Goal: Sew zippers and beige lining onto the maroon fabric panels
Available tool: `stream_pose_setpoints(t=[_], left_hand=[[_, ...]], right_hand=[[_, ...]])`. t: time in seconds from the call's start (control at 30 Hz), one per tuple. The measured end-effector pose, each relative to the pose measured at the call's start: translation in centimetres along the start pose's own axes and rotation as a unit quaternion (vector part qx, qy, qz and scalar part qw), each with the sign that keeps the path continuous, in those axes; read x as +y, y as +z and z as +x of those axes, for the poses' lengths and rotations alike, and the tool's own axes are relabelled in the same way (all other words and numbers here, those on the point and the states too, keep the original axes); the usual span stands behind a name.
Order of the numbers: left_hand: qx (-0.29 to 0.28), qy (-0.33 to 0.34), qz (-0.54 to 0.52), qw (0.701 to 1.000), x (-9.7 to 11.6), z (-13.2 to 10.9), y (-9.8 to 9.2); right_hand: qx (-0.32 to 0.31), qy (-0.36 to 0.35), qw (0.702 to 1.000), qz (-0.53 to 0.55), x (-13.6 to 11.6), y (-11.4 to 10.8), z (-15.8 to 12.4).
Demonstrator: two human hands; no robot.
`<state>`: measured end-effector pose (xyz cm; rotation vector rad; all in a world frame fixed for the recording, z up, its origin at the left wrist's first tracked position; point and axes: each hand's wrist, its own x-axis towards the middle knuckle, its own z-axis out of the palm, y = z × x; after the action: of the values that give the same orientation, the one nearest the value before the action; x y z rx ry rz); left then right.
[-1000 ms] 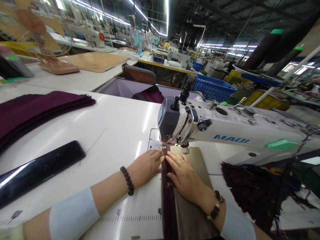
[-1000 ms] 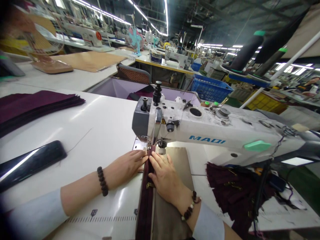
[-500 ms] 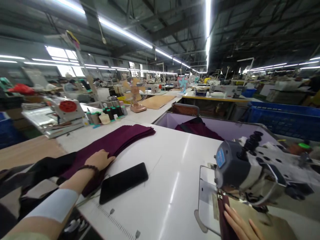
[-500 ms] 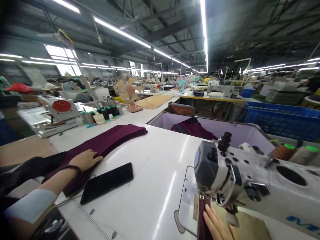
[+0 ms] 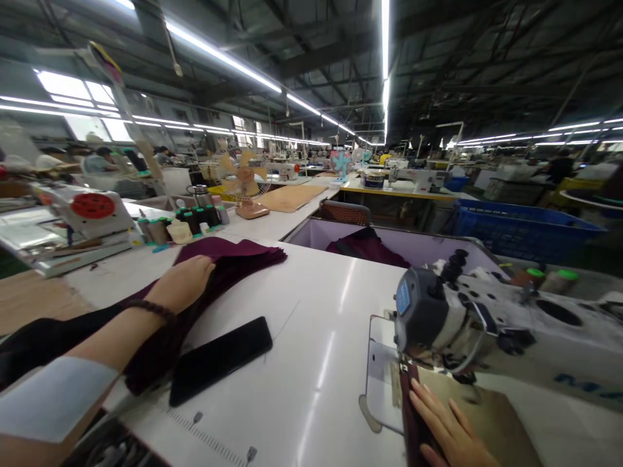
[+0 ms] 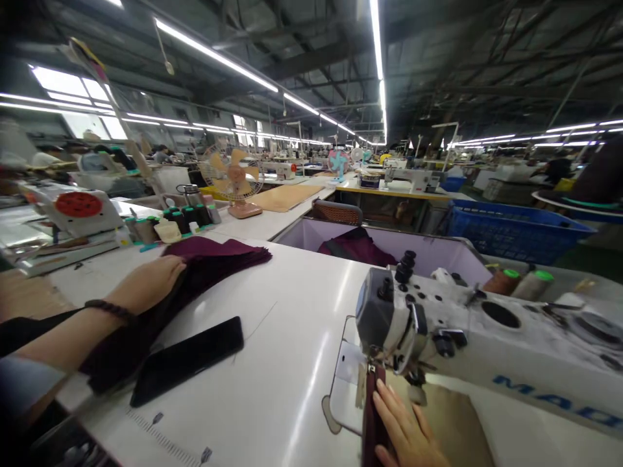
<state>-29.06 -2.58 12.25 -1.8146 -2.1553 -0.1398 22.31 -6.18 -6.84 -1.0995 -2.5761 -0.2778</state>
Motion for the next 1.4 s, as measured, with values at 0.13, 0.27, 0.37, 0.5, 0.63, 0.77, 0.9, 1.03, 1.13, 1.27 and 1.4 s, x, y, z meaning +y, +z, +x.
stream_pose_setpoints(t=[0.13,0.27,0.37,0.5,0.63,0.77,0.9,1.03,1.13,1.27,1.4], left_hand=[[-0.013,0.136,-0.067,0.988,7.6,-0.4,-0.9],[-0.082,0.254,-0.157,0.951,16.0,-3.7,0.6],[-0.138,0.298,-0.204,0.922,21.4,-6.6,2.1],[-0.205,0.324,-0.263,0.885,23.4,-8.3,1.5],[-0.086,0.197,-0.346,0.913,15.3,-9.0,-0.6],[0.175,-0.159,-0.276,0.932,2.4,-15.8,0.5],[0.203,-0.271,-0.268,0.902,-3.7,-25.4,6.3],[0.235,-0.286,-0.250,0.895,-3.1,-28.5,11.4],[0.258,-0.287,-0.230,0.893,-2.3,-27.6,12.2],[0.310,-0.282,-0.207,0.884,-1.5,-26.4,11.5],[0.340,-0.267,-0.206,0.878,0.0,-24.6,11.3]], right_hand=[[-0.054,0.074,0.995,0.048,-2.6,-3.6,1.3],[-0.097,0.117,0.982,0.114,-3.5,-5.4,2.0],[-0.105,0.130,0.977,0.129,-3.6,-6.2,2.2],[-0.117,0.132,0.976,0.128,-3.8,-6.5,2.4],[-0.096,0.119,0.982,0.113,-3.7,-5.5,1.9],[-0.032,0.084,0.993,0.075,-2.9,-2.9,0.8],[0.021,0.035,0.999,0.026,-2.1,-1.3,0.2],[0.017,0.022,1.000,0.008,-1.9,-1.2,0.0],[0.008,0.031,0.999,0.011,-1.9,-1.4,0.0],[-0.009,0.038,0.999,0.023,-2.2,-1.7,0.3],[-0.043,0.058,0.997,0.041,-2.4,-2.4,0.5]])
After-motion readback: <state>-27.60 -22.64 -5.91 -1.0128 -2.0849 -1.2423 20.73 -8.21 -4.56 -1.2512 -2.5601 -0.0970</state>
